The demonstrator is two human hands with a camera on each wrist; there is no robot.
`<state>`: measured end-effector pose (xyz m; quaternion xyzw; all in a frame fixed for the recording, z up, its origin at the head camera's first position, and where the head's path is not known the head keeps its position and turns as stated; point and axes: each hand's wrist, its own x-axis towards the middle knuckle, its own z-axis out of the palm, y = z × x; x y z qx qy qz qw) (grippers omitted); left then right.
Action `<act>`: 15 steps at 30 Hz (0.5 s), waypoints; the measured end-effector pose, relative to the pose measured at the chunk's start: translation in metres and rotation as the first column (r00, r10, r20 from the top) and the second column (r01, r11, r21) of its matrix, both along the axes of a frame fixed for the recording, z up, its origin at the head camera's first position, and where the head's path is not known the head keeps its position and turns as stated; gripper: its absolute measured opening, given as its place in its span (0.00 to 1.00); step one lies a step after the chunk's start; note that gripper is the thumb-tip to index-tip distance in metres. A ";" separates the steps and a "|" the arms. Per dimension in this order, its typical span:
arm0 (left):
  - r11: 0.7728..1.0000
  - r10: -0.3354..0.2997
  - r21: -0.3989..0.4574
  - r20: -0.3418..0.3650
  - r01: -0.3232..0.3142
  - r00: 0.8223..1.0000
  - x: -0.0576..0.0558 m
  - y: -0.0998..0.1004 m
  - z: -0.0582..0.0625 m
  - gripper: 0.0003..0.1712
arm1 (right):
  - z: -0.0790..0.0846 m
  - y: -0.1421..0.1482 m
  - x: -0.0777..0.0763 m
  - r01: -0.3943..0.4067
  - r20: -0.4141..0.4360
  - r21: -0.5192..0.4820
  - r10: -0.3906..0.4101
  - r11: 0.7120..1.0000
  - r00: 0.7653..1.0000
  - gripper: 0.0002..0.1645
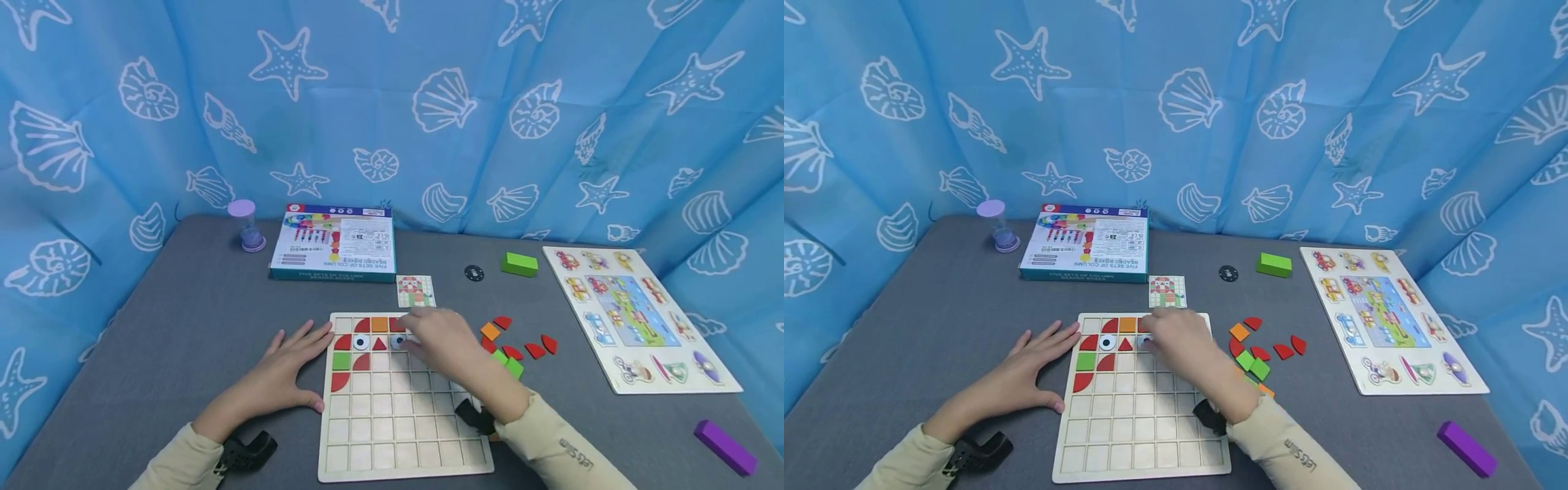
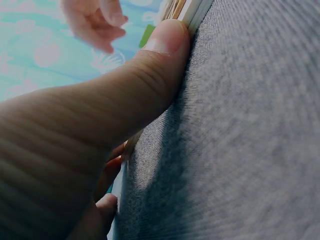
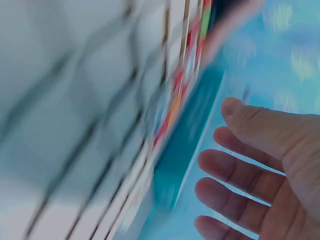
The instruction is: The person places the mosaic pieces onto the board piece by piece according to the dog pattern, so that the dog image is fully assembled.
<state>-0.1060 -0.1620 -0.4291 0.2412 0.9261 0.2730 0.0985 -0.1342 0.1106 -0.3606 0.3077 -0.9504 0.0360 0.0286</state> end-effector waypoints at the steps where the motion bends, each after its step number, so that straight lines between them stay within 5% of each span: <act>1: 1.000 0.000 -0.001 0.001 0.000 1.000 0.000 0.000 0.000 0.63 | 0.001 0.014 -0.003 0.047 -0.008 -0.016 -0.047 0.999 0.999 0.17; 8: 1.000 -0.011 0.020 -0.007 0.011 1.000 -0.001 -0.001 -0.001 0.63 | -0.005 0.095 -0.008 0.318 0.072 -0.005 -0.317 0.948 0.946 0.09; 15: 1.000 -0.018 0.015 0.004 0.018 1.000 -0.001 -0.001 -0.001 0.63 | -0.018 0.115 0.000 0.372 0.155 0.067 -0.378 0.926 0.913 0.14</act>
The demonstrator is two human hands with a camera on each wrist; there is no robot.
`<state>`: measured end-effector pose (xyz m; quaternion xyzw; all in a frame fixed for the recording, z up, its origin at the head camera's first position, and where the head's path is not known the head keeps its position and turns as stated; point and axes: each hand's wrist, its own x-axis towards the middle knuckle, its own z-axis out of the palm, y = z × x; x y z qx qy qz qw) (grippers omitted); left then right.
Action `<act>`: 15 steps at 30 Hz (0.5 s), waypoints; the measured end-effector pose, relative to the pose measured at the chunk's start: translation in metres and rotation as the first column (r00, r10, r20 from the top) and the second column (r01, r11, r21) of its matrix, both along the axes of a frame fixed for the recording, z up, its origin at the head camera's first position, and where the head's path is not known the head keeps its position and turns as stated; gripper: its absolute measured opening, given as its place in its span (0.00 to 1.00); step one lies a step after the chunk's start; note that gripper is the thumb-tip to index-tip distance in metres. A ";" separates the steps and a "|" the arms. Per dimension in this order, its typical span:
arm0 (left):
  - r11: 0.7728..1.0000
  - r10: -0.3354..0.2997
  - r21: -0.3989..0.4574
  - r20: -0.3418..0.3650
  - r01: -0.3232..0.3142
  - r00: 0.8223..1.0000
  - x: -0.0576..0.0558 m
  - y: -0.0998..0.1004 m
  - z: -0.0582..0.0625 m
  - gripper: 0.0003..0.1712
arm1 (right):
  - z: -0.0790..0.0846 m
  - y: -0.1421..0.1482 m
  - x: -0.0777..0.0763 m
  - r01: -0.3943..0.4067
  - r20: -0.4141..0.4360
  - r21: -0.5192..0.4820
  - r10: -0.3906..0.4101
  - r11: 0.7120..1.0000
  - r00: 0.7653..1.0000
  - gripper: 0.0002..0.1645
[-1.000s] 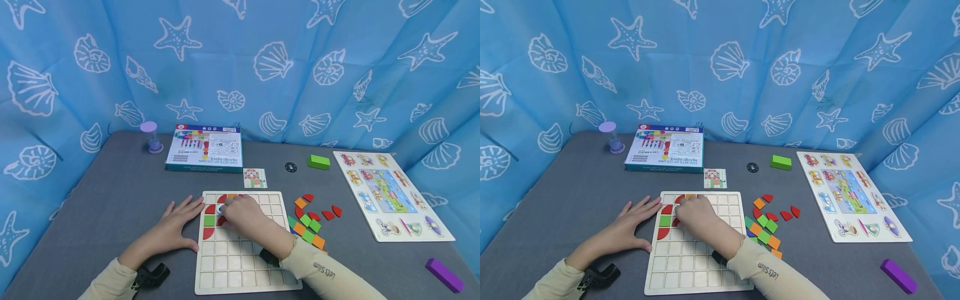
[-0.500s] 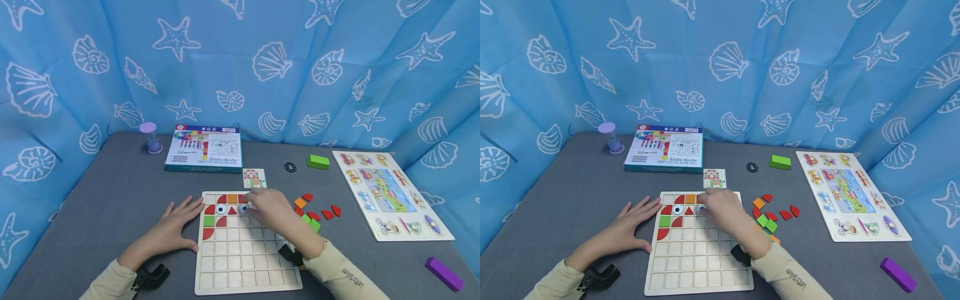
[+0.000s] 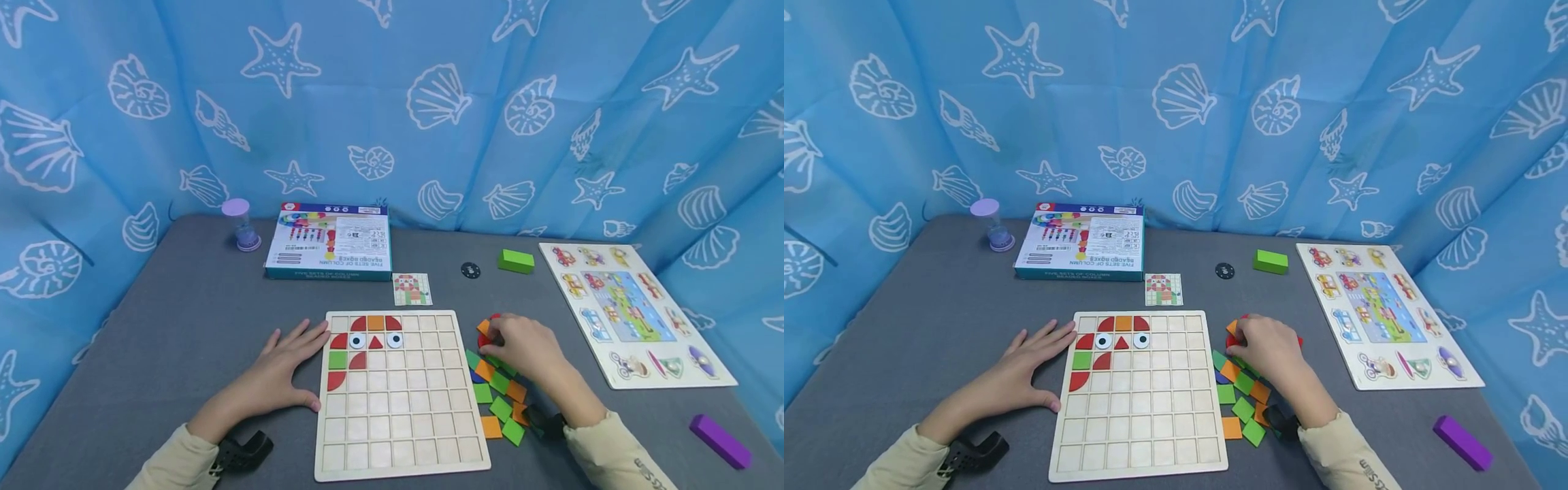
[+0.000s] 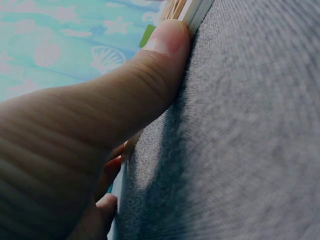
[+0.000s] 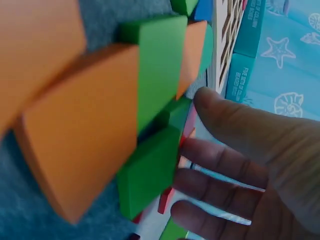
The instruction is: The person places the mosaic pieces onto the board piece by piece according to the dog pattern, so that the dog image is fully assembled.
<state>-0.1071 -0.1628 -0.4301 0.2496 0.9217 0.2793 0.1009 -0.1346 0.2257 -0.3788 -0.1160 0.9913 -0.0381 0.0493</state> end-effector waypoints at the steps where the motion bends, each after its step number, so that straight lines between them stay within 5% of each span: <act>1: 1.000 0.003 -0.005 0.003 -0.003 1.000 0.000 0.000 0.000 0.63 | -0.001 0.000 0.001 0.010 -0.001 0.003 -0.010 1.000 1.000 0.15; 15: 1.000 0.015 -0.018 0.008 -0.015 1.000 0.001 0.001 0.000 0.63 | 0.003 -0.026 0.004 -0.012 -0.064 -0.024 0.010 1.000 0.998 0.14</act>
